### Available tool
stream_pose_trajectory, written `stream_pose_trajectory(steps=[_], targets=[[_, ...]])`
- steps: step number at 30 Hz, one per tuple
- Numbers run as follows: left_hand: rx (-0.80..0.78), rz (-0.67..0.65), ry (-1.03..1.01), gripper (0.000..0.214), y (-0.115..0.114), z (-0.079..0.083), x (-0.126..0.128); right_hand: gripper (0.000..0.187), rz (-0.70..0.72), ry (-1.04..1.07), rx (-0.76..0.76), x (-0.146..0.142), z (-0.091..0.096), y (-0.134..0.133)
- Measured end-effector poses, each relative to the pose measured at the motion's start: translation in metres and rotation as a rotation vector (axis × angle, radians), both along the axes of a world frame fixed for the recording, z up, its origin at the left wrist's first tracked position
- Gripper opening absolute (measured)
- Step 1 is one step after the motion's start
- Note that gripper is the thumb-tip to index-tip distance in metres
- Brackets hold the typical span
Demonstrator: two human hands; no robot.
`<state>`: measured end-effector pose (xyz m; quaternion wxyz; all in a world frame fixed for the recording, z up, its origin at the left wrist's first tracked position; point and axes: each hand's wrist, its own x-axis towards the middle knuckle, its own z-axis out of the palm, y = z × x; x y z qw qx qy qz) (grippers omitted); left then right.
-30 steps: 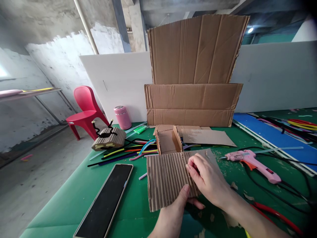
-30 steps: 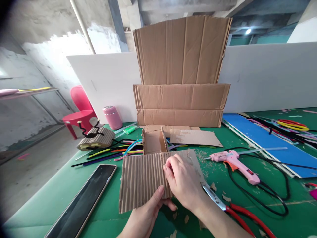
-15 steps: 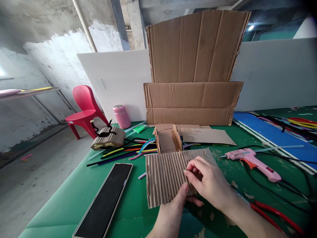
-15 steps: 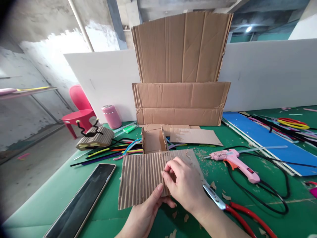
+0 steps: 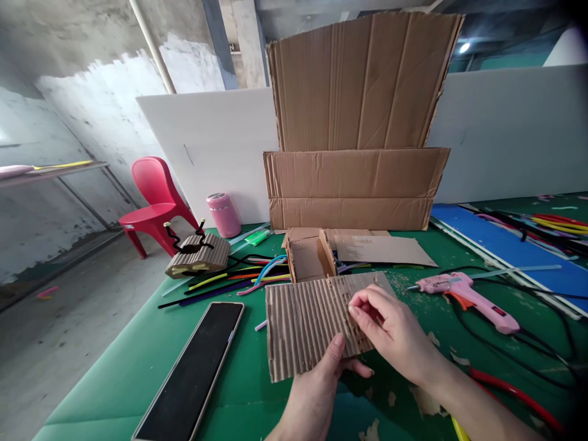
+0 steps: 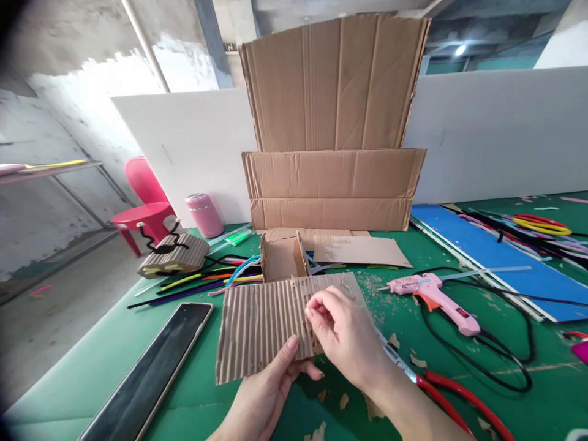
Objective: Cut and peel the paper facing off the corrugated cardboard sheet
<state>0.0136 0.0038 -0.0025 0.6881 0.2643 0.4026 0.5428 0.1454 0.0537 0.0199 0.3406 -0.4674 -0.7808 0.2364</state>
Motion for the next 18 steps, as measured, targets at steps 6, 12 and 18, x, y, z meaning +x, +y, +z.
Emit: stream_pose_trajectory(steps=[6,12,18], targets=[[0.080,0.007,0.126,0.025,0.000,-0.008,0.000,0.013,-0.006,-0.242,-0.001,-0.011,0.004,-0.010],[0.020,0.027,0.145,0.026,-0.001,-0.007,-0.001,0.017,-0.134,-0.029,0.003,-0.004,-0.003,0.002],[0.070,0.028,0.141,0.024,0.000,-0.006,0.000,0.008,-0.033,0.000,-0.001,-0.006,-0.001,-0.003]])
